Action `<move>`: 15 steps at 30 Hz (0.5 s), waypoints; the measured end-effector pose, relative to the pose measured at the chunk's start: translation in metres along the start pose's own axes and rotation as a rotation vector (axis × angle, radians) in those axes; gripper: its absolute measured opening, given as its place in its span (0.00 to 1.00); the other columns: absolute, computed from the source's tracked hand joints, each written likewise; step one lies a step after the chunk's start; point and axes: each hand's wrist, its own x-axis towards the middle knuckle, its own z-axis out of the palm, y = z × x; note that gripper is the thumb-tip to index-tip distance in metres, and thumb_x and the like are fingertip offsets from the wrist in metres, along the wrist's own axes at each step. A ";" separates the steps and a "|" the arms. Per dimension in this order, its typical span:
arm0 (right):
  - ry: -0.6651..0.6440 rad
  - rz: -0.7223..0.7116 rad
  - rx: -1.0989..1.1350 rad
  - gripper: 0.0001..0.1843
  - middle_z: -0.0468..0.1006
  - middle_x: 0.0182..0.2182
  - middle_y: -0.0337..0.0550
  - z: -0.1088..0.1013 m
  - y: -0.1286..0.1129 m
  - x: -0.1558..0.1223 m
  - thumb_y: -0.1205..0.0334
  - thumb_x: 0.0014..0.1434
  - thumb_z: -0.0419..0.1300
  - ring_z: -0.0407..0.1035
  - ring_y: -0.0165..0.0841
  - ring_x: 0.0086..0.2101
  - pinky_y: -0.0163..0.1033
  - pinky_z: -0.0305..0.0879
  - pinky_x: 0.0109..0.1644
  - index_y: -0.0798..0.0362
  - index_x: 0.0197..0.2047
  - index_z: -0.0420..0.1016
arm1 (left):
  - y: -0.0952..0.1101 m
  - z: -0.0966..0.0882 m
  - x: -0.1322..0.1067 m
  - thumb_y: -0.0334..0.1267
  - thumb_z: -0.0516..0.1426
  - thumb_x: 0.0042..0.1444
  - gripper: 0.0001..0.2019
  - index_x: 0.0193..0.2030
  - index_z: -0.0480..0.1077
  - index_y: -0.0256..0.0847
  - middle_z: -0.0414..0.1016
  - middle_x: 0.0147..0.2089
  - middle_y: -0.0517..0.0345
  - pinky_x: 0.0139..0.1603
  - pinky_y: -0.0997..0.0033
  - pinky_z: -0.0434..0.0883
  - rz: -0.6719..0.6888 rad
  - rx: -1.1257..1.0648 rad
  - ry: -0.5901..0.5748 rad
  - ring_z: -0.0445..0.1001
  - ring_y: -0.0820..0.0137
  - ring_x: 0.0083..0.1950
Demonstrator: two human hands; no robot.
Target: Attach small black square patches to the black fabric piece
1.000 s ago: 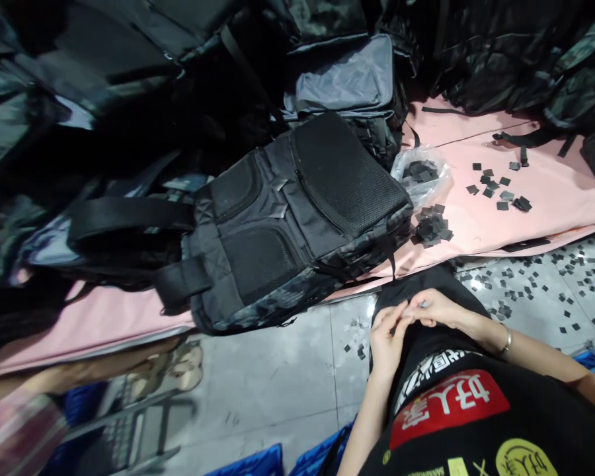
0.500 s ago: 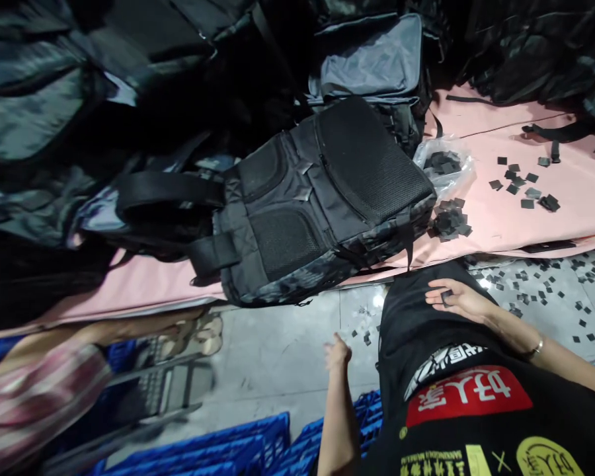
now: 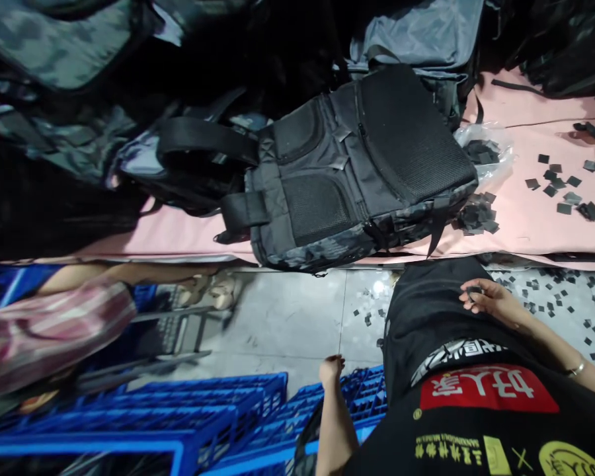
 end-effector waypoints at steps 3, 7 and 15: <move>-0.027 -0.006 -0.025 0.21 0.77 0.33 0.47 0.000 0.005 0.002 0.50 0.47 0.64 0.70 0.29 0.27 0.34 0.65 0.29 0.56 0.40 0.72 | 0.003 0.005 0.003 0.38 0.51 0.55 0.13 0.28 0.72 0.34 0.77 0.28 0.51 0.35 0.71 0.67 -0.046 -0.074 -0.087 0.76 0.67 0.30; -0.002 -0.056 -0.104 0.20 0.77 0.29 0.45 0.001 0.011 0.005 0.48 0.48 0.62 0.64 0.26 0.21 0.33 0.60 0.24 0.57 0.36 0.73 | 0.029 0.001 0.006 0.33 0.58 0.45 0.12 0.39 0.72 0.34 0.76 0.41 0.41 0.42 0.66 0.65 0.060 -0.121 -0.074 0.74 0.58 0.44; 0.092 -0.222 -0.140 0.18 0.71 0.17 0.37 0.006 0.009 0.002 0.48 0.49 0.60 0.61 0.23 0.16 0.30 0.58 0.21 0.57 0.26 0.71 | 0.183 -0.025 -0.069 0.42 0.51 0.56 0.18 0.51 0.67 0.37 0.73 0.48 0.48 0.45 0.72 0.68 0.729 -0.444 -0.207 0.74 0.69 0.39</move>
